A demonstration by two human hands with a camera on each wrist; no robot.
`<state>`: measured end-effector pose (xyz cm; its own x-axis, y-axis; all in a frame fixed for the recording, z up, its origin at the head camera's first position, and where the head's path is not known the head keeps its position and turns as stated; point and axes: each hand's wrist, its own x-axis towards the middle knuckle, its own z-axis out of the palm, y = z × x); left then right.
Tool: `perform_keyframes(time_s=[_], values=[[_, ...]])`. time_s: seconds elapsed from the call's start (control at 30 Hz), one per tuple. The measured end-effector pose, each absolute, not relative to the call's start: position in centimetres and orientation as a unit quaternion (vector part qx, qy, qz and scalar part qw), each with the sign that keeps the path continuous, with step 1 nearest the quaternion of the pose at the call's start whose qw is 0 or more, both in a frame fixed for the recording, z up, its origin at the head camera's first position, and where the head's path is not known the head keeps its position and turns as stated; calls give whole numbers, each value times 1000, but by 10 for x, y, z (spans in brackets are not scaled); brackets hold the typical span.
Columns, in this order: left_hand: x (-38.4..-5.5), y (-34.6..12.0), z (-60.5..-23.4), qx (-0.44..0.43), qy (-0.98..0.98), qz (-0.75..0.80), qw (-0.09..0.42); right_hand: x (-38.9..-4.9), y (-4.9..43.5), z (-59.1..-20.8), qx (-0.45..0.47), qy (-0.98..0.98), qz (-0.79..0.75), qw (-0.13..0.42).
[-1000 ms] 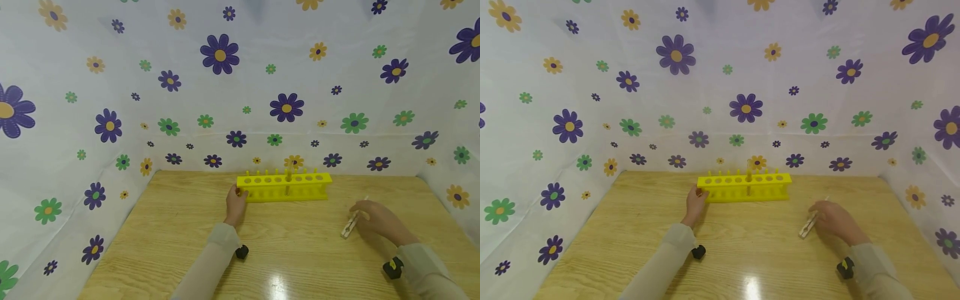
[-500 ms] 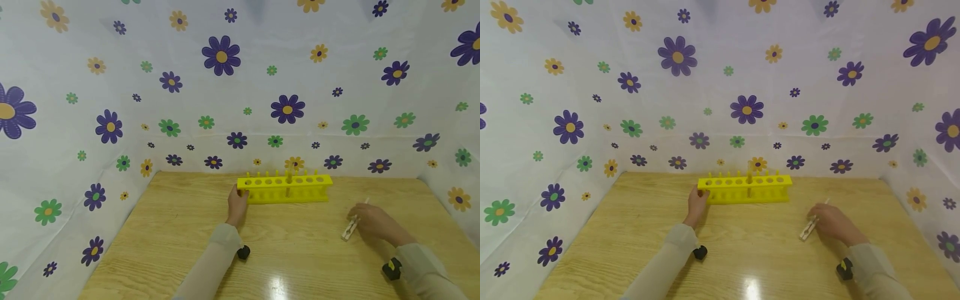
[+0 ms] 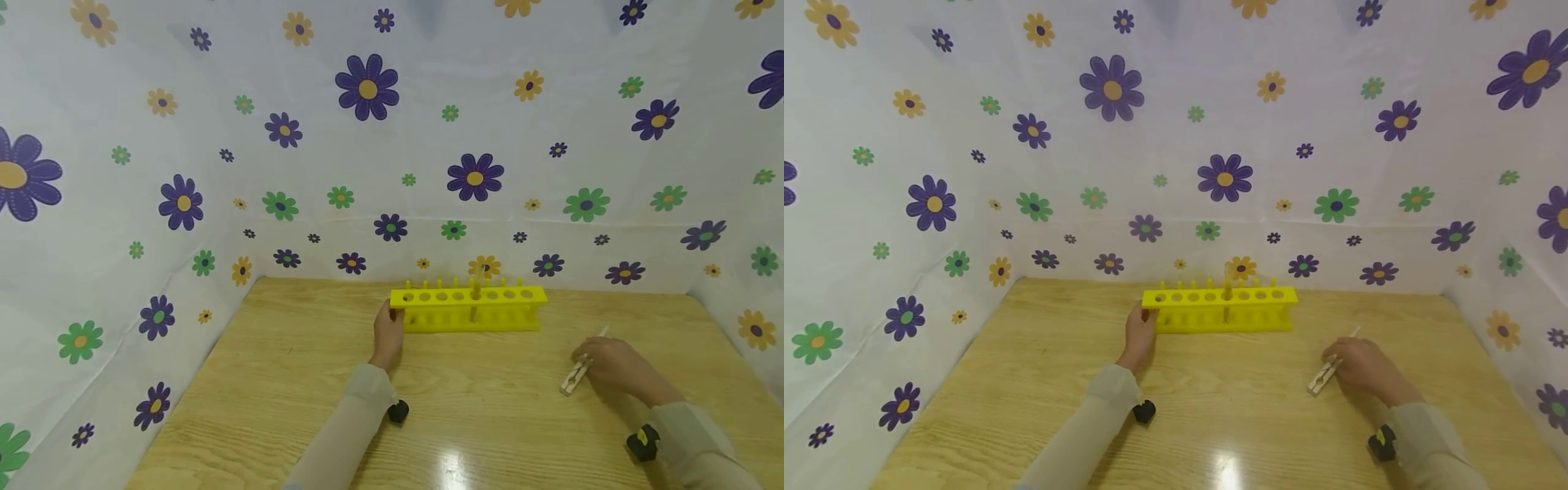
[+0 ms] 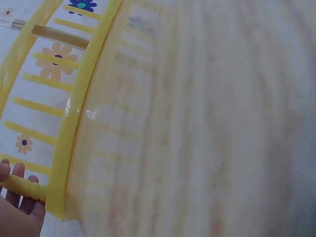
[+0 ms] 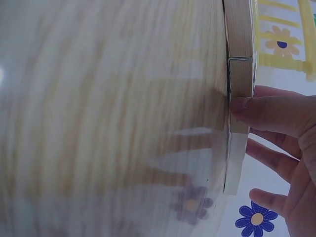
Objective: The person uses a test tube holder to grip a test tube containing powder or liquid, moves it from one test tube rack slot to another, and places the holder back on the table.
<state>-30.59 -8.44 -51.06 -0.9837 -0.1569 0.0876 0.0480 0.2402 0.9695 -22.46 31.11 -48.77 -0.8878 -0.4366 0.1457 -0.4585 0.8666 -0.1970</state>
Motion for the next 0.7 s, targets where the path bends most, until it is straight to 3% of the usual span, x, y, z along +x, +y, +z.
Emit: perform_keyframes(time_s=[0.7], values=[[-310, -88, -513, 27, -805, -587, 80, -219, 317, -482, 242, -964, 111, 5]])
